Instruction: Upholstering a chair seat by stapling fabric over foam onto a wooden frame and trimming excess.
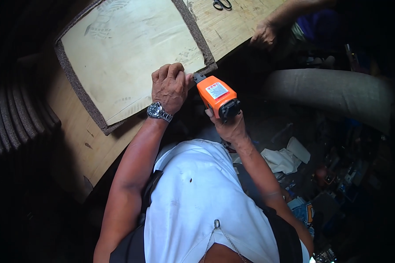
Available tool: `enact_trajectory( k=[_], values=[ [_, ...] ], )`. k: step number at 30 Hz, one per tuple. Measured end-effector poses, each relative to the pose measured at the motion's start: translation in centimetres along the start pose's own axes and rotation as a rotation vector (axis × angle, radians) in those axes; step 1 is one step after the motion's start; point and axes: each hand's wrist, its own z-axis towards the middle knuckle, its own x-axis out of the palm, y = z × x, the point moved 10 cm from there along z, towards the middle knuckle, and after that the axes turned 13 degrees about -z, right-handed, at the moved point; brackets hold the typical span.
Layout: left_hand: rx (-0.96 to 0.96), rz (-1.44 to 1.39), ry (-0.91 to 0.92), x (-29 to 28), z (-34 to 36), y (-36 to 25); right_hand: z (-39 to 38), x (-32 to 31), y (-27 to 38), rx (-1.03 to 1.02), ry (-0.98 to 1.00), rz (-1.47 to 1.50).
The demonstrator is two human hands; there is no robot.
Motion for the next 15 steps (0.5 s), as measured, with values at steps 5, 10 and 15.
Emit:
enact_trajectory(
  k=[5, 10, 15],
  values=[
    [0.132, 0.036, 0.059, -3.3, -3.0, -1.8, 1.0, -1.3, 1.3, 0.003, 0.068, 0.004],
    [0.173, 0.137, 0.267, -3.7, -4.4, -0.3, 1.6, -2.0, 2.5, 0.059, 0.139, -0.094],
    [0.266, 0.040, 0.398, -1.5, -4.0, 0.6, 2.3, -1.4, 1.9, 0.168, 0.229, -0.180]
  ],
)
